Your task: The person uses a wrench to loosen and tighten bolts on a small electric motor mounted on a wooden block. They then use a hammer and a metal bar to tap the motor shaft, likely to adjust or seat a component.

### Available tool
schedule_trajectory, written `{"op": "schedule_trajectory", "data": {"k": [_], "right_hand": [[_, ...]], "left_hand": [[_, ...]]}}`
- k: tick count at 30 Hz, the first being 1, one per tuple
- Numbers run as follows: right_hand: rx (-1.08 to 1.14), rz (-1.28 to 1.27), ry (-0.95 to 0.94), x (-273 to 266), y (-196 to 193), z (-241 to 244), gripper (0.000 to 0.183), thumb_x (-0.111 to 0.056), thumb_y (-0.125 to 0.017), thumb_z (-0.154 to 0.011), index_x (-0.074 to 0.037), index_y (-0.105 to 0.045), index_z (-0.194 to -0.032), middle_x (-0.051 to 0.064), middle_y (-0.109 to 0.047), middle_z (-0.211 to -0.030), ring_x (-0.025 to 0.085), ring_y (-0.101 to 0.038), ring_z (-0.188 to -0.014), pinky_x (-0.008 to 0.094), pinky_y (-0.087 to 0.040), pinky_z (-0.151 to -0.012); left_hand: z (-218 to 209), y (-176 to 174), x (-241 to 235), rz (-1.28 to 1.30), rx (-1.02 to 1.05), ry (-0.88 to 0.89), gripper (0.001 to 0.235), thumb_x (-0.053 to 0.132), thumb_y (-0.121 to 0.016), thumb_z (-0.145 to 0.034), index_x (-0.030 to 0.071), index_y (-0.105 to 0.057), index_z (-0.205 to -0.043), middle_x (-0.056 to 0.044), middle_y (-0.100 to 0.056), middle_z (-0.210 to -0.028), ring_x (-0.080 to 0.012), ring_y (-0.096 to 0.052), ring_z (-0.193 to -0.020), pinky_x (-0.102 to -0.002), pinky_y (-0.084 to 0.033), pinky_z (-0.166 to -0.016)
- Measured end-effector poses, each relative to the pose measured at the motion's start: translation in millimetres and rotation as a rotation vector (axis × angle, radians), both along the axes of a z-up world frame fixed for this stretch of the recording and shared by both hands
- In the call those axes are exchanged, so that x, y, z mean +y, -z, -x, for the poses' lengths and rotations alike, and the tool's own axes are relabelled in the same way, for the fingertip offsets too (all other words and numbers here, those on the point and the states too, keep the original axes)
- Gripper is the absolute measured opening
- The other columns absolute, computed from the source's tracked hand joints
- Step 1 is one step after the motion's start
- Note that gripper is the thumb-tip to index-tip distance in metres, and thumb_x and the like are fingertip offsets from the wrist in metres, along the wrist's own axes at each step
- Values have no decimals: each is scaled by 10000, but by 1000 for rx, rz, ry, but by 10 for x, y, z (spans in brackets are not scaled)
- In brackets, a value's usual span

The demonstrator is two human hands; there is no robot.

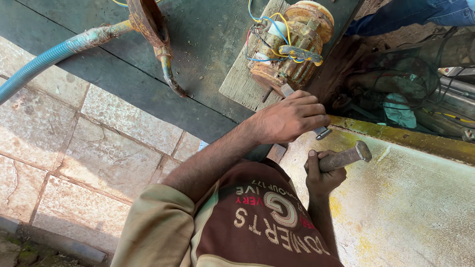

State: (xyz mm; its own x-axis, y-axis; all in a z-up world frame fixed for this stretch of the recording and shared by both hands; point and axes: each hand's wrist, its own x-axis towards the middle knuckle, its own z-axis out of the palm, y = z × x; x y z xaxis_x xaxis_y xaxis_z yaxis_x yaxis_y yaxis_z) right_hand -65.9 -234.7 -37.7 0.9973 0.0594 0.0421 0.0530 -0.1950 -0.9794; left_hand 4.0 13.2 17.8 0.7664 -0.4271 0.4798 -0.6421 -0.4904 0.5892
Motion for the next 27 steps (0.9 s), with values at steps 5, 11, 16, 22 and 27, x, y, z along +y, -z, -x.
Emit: {"op": "schedule_trajectory", "data": {"k": [5, 11, 16, 22, 27], "right_hand": [[-15, 23, -10, 23, -21, -20, 165, 69, -699, -972, -1, -551, -990, 94, -637, -697, 84, -572, -555, 236, -427, -500], [-31, 51, -8, 31, -58, -8, 161, 69, -700, -970, -1, -555, -981, 88, -631, -680, 82, -574, -550, 233, -423, -493], [-109, 18, -42, -12, -88, -68, 150, 78, -687, -957, 4, -559, -984, 96, -649, -710, 105, -608, -561, 240, -469, -481], [-589, -138, -55, -166, -311, -242, 576, 123, -605, -953, -62, -333, -1426, 49, -603, -737, 99, -582, -516, 257, -500, -458], [-467, 198, -189, -4, -303, -310, 197, 78, -632, -937, -80, -528, -989, 84, -561, -730, 195, -555, -536, 315, -470, -501]], "left_hand": [[-2, 24, 12, 13, -11, -3, 410, 150, -687, -881, 46, -647, -1275, -72, -635, -1179, -244, -595, -1170, -431, -425, -1095], [-5, 16, 18, 63, 8, -4, 374, 160, -674, -923, 50, -645, -1280, -70, -636, -1168, -245, -598, -1177, -442, -417, -1105], [0, 21, 45, 121, 45, 21, 326, 180, -662, -978, 47, -642, -1275, -70, -635, -1153, -246, -598, -1170, -443, -418, -1109], [12, 24, 71, 145, 20, 23, 348, 195, -657, -972, 43, -633, -1284, -76, -626, -1154, -253, -593, -1156, -444, -418, -1089], [-6, 11, 119, 167, 30, 49, 406, 203, -681, -933, 34, -633, -1299, -90, -621, -1149, -272, -587, -1132, -453, -415, -1059]]}}
